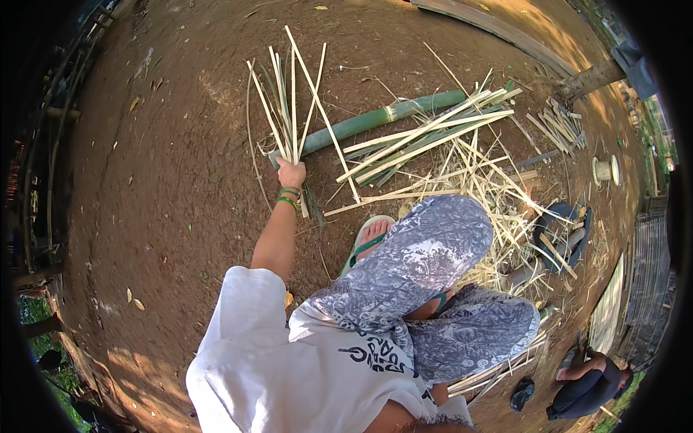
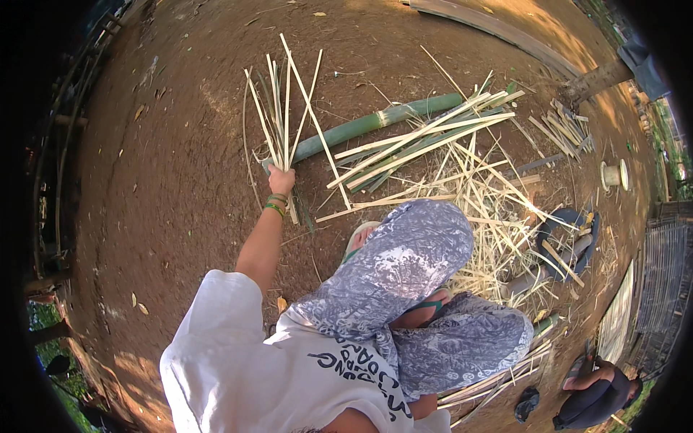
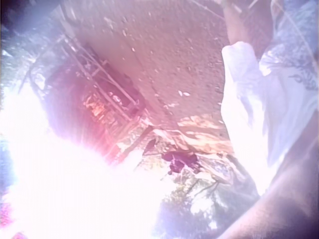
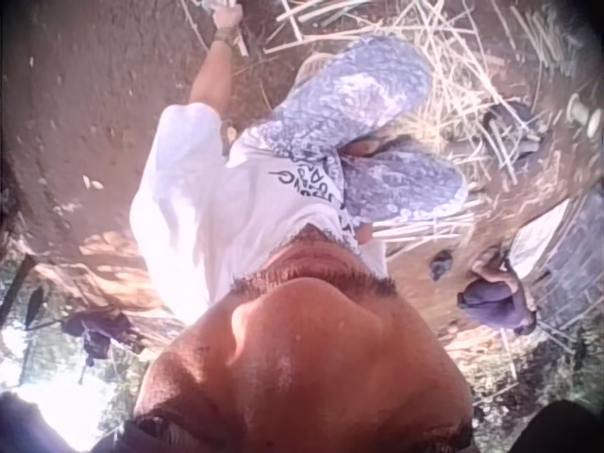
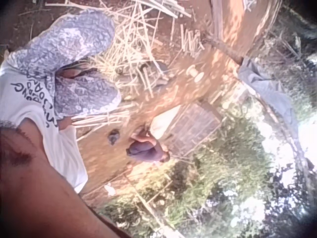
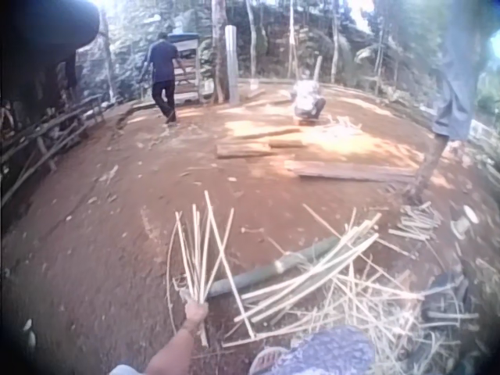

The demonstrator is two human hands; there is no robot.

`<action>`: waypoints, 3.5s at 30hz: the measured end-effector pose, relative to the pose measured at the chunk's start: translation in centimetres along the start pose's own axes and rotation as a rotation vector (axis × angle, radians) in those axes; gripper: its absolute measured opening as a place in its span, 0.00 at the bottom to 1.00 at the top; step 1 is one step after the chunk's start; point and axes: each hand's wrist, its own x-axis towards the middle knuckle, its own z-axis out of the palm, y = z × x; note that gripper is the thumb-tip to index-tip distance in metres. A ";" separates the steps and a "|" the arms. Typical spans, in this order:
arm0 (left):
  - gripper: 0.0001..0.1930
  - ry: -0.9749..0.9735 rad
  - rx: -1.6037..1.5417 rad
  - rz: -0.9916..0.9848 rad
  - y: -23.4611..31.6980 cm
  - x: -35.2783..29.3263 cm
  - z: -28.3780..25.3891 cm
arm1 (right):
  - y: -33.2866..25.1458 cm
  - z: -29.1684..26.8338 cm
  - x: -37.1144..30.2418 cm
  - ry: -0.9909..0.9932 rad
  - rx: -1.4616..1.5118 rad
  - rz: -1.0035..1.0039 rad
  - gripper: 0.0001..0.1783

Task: The person sits on the ground and uses a large knife to split bamboo stalks into thin strips. They repeatedly pick up bamboo pieces, position them against a wooden block, and strike them with the knife to separate the fibers. The resulting strips are gathered into a pile on the ground.

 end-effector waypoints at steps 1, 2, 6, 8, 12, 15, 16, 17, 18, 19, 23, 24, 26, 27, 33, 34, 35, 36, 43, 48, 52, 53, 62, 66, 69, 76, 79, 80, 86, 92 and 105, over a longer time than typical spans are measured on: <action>0.43 0.034 -0.034 0.056 -0.4 -0.3 -0.4 | 0.0 0.0 -0.1 0.000 0.007 0.001 0.08; 0.40 0.015 -0.118 0.036 -0.9 -0.5 -1.0 | 0.2 0.3 0.0 0.001 0.013 -0.001 0.08; 0.33 -0.117 -0.438 -0.054 -0.7 -2.2 -2.3 | -0.3 -0.5 0.0 -0.014 0.000 -0.003 0.08; 0.31 -0.112 -0.497 -0.042 0.1 -4.1 -3.5 | -0.2 -0.4 0.2 -0.022 0.007 -0.008 0.08; 0.29 -0.145 -0.539 0.099 -1.2 -4.2 -2.8 | -0.3 -0.4 0.5 -0.021 0.012 -0.027 0.09; 0.30 -0.333 -0.649 0.068 0.0 -5.3 -2.6 | -0.3 -0.6 0.3 -0.039 0.010 -0.025 0.09; 0.23 -0.313 -0.637 0.099 -1.0 -4.4 -1.8 | -0.3 -0.6 0.5 -0.038 0.015 -0.034 0.09; 0.20 -0.346 -0.643 0.064 -1.4 -3.9 -1.3 | -0.5 -0.5 0.5 -0.036 0.013 -0.037 0.09; 0.18 -0.380 -0.648 0.029 -1.8 -3.4 -0.9 | -0.5 -0.5 0.7 -0.038 0.019 -0.042 0.09; 0.15 -0.420 -0.654 -0.002 -1.7 -3.1 -0.4 | -0.5 -0.7 0.7 -0.039 0.018 -0.041 0.09; 0.11 -0.393 -0.613 -0.062 -0.4 -3.0 0.7 | -0.6 -0.8 0.7 -0.056 0.024 -0.055 0.09; 0.20 -0.478 -0.740 -0.042 -2.0 -0.7 2.5 | -0.5 -0.9 0.9 -0.056 0.030 -0.061 0.09; 0.33 -0.363 -0.611 -0.181 0.5 -0.7 3.8 | -0.5 -0.9 0.9 -0.062 0.024 -0.068 0.09; 0.40 -0.304 -0.546 -0.248 1.8 -0.6 4.2 | -0.5 -1.1 0.9 -0.061 0.020 -0.071 0.09; 0.72 -0.046 0.052 -0.412 11.0 -3.8 3.6 | -0.1 -1.1 0.4 -0.074 0.026 -0.087 0.10; 0.72 -0.041 0.097 -0.386 11.2 -3.9 3.9 | -0.1 -1.1 0.4 -0.076 0.025 -0.090 0.10; 0.71 -0.036 0.141 -0.360 11.2 -4.0 4.2 | -0.3 -1.1 0.6 -0.080 0.029 -0.098 0.10; 0.64 0.024 0.133 -0.292 10.7 -3.8 5.0 | -0.3 -0.9 0.8 -0.083 0.034 -0.103 0.10; 0.32 0.153 -0.063 -0.112 6.4 -1.2 3.4 | -1.2 0.2 1.8 -0.108 0.057 -0.113 0.11; 0.20 0.214 -0.265 0.093 1.4 0.1 -1.5 | -1.5 0.7 2.3 -0.127 0.066 -0.123 0.11; 0.21 0.209 -0.297 0.115 0.7 0.4 -4.5 | -2.0 0.9 2.7 -0.142 0.068 -0.133 0.11; 0.22 0.221 -0.295 0.139 0.5 0.8 -4.7 | -2.1 1.0 2.8 -0.145 0.073 -0.136 0.11; 0.31 0.125 -0.046 0.122 5.7 3.9 -3.8 | -3.3 0.8 3.7 -0.183 0.073 -0.166 0.12; 0.35 0.303 -0.021 0.033 4.4 3.1 -3.2 | -3.4 1.2 3.5 -0.189 0.078 -0.169 0.13; 0.34 0.534 0.036 -0.016 -1.5 3.6 -3.0 | -3.7 1.0 4.2 -0.199 0.075 -0.171 0.13; 0.40 0.496 0.608 -0.044 -11.1 2.1 -7.4 | -4.2 1.2 5.0 -0.196 0.058 -0.178 0.14; 0.39 0.439 0.644 0.142 -10.9 2.6 -10.6 | -4.1 1.2 5.4 -0.199 0.060 -0.178 0.14; 0.39 0.477 0.677 0.203 -11.1 3.2 -11.2 | -4.1 1.4 5.6 -0.202 0.062 -0.181 0.14; 0.47 0.384 0.699 -0.003 -11.9 9.5 -13.6 | -5.1 0.9 6.7 -0.210 0.049 -0.194 0.15; 0.41 -0.026 0.536 -0.158 -22.2 16.4 -13.7 | -4.2 2.7 7.4 -0.200 0.094 -0.190 0.16; 0.37 0.363 0.643 0.012 -17.2 15.0 -14.5 | -5.4 -0.7 7.6 -0.187 0.003 -0.165 0.17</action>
